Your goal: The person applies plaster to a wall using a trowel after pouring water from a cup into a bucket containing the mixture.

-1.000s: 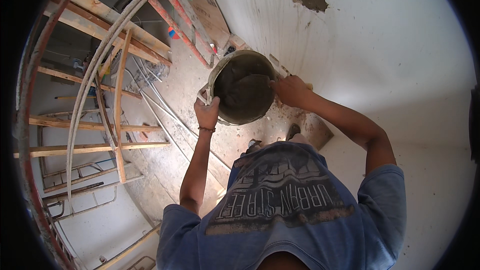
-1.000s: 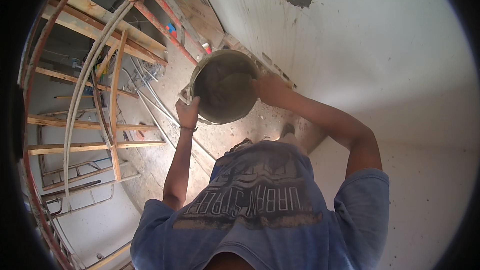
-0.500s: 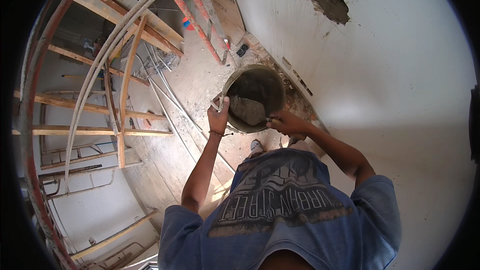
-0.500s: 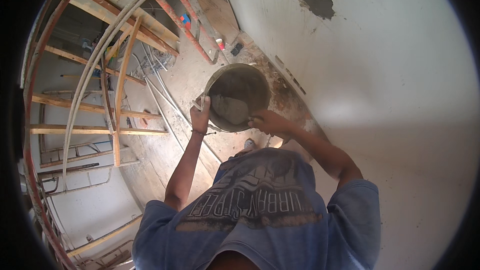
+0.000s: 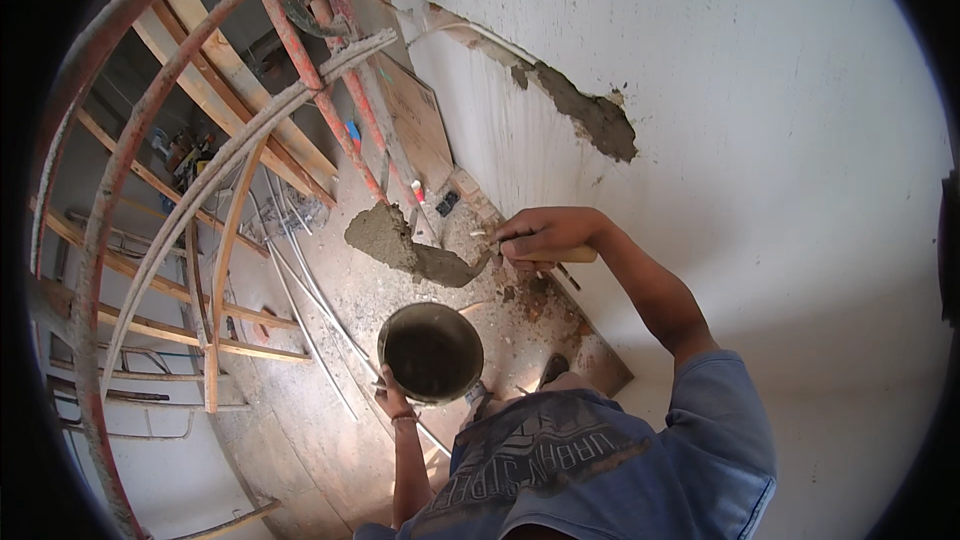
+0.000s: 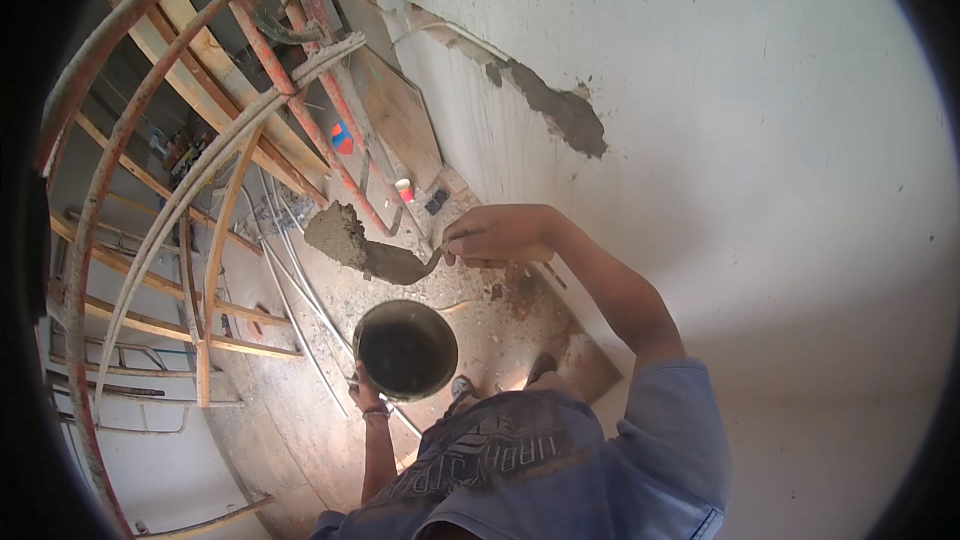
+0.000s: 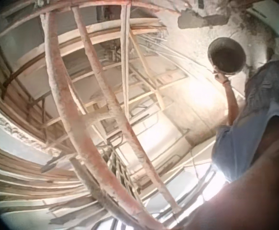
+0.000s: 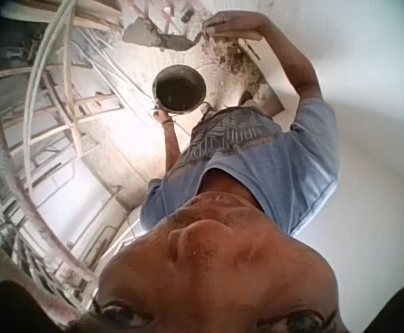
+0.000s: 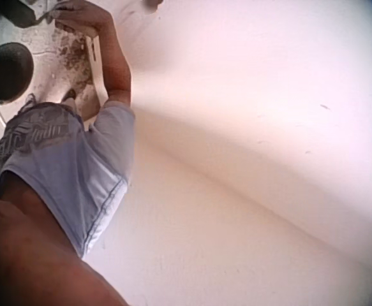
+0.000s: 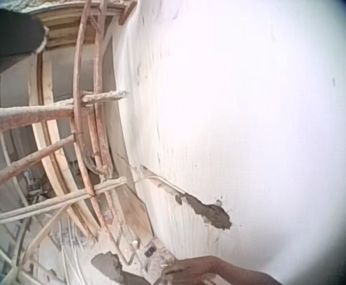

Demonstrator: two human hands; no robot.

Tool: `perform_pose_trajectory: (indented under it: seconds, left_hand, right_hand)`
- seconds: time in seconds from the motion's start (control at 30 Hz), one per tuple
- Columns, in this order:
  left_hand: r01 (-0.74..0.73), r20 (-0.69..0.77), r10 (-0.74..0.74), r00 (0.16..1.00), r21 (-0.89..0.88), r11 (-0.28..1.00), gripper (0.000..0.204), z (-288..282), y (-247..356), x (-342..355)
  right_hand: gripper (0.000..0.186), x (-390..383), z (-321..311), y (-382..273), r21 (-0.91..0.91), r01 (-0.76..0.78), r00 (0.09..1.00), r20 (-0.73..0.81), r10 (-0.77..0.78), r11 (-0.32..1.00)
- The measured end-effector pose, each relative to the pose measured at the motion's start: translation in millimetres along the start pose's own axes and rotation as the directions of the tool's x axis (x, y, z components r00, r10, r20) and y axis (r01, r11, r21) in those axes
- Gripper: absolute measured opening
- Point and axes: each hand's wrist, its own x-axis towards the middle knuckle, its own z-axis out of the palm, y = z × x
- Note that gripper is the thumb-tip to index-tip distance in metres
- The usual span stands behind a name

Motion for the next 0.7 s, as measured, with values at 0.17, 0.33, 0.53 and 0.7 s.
perform_pose_trajectory:
  seconds: [0.17, 0.33, 0.53, 0.7]
  left_hand:
    - [0.091, -0.053, -0.095, 0.994, -0.077, 0.993, 0.055, -23, -32, -3]
    - [0.119, -0.065, -0.123, 0.99, -0.063, 0.991, 0.046, -37, -62, 4]
    - [0.125, 0.052, -0.135, 0.989, 0.164, 0.978, 0.036, 13, 0, 14]
    - [0.059, 0.154, -0.081, 0.985, 0.142, 0.988, 0.052, 46, 35, 38]
  right_hand:
    - [0.029, 19, -112, 32, 0.146, -0.079, 0.968, -0.223, 0.11, 0.986]
    - [0.032, -87, -64, 148, 0.491, 0.417, 0.641, -0.755, 0.135, 0.765]
    - [0.034, -143, 95, 166, 0.618, 0.132, 0.679, -0.626, 0.384, 0.775]
    - [0.034, -58, 64, 185, 0.209, 0.079, 0.606, -0.786, 0.119, 0.975]
